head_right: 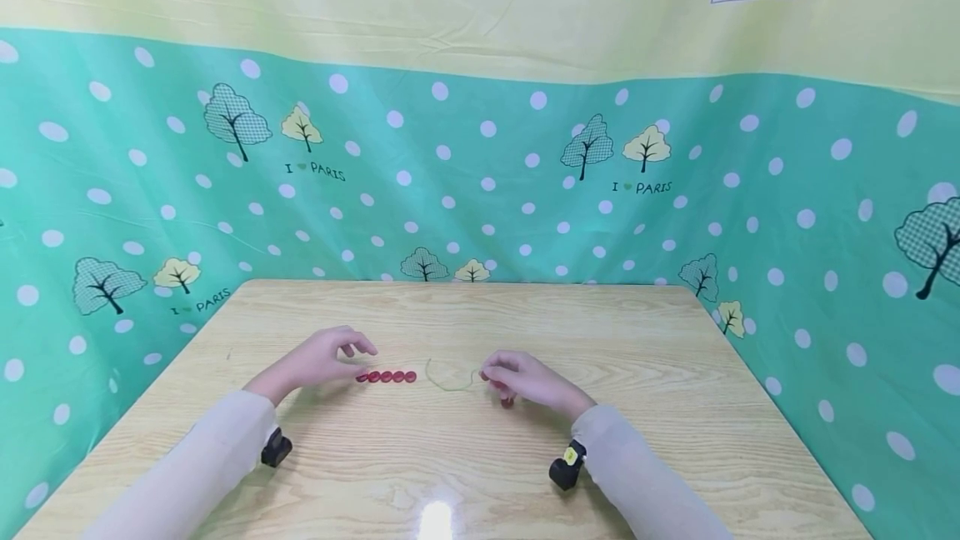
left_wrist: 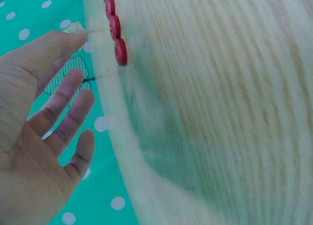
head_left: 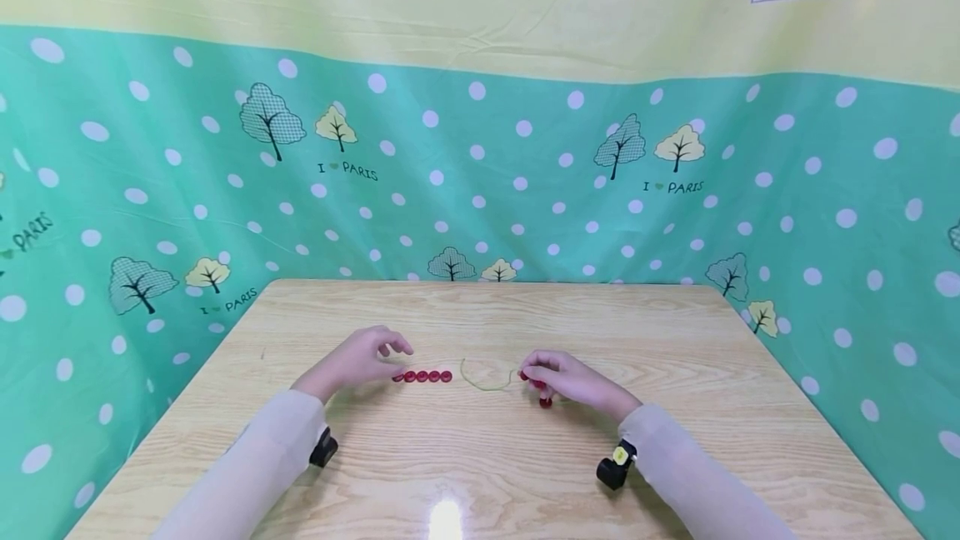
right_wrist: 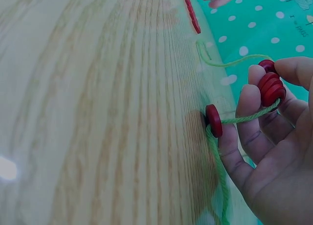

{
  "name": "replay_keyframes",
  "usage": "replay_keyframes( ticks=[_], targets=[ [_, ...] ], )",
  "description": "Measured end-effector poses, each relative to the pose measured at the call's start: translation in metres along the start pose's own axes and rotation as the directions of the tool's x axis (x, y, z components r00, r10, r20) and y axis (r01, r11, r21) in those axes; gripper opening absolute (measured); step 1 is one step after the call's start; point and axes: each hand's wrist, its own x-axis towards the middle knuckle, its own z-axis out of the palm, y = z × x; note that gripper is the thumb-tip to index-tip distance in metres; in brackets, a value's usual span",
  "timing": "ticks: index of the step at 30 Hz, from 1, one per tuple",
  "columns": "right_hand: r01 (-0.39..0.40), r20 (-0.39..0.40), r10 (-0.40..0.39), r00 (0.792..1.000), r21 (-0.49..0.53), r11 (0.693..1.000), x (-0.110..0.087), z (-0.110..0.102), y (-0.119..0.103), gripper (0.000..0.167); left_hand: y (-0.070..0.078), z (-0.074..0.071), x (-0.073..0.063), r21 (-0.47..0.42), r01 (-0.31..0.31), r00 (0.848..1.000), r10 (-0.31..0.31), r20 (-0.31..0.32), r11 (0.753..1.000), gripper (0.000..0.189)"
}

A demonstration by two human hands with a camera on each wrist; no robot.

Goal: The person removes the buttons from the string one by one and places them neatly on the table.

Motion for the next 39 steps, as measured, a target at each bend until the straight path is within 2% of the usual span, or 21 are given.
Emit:
replay_keyframes(
  ticks=[7, 11, 14, 25, 31, 36, 39],
  targets=[
    [0.011, -0.005, -0.012, 1.000, -0.022, 1.000, 0.001, 0.001, -0.001, 0.037, 0.015, 0.001, 0.008, 0.034, -0.105, 0.994, 0.106, -0.030, 0.994, 0.021],
    [0.009, -0.013, -0.009, 1.000, -0.033, 0.999, 0.001, 0.001, 0.000, 0.037, 0.026, 0.004, 0.013, 0.014, -0.178, 0.982, 0.178, -0.057, 0.984, 0.020],
    [0.007, -0.019, -0.007, 1.000, -0.037, 0.999, 0.001, 0.001, 0.000, 0.037, 0.035, 0.009, 0.015, -0.020, -0.208, 0.976, 0.207, -0.063, 0.978, 0.020],
    [0.005, -0.024, -0.006, 1.000, -0.032, 0.999, 0.003, 0.004, -0.003, 0.038, 0.072, 0.033, 0.025, -0.085, -0.317, 0.948, 0.317, -0.013, 0.945, 0.020],
    [0.010, -0.024, -0.011, 1.000, -0.032, 0.999, 0.004, 0.005, -0.004, 0.035, 0.090, 0.049, 0.036, -0.107, -0.352, 0.934, 0.356, 0.020, 0.930, 0.025],
    [0.012, -0.022, -0.012, 1.000, -0.019, 1.000, 0.005, 0.005, -0.002, 0.031, 0.102, 0.064, 0.045, -0.121, -0.349, 0.934, 0.355, 0.037, 0.929, 0.033],
    [0.020, -0.015, -0.021, 1.000, -0.010, 1.000, 0.006, 0.005, -0.002, 0.031, 0.107, 0.070, 0.048, -0.115, -0.329, 0.941, 0.335, 0.039, 0.937, 0.038]
  ],
)
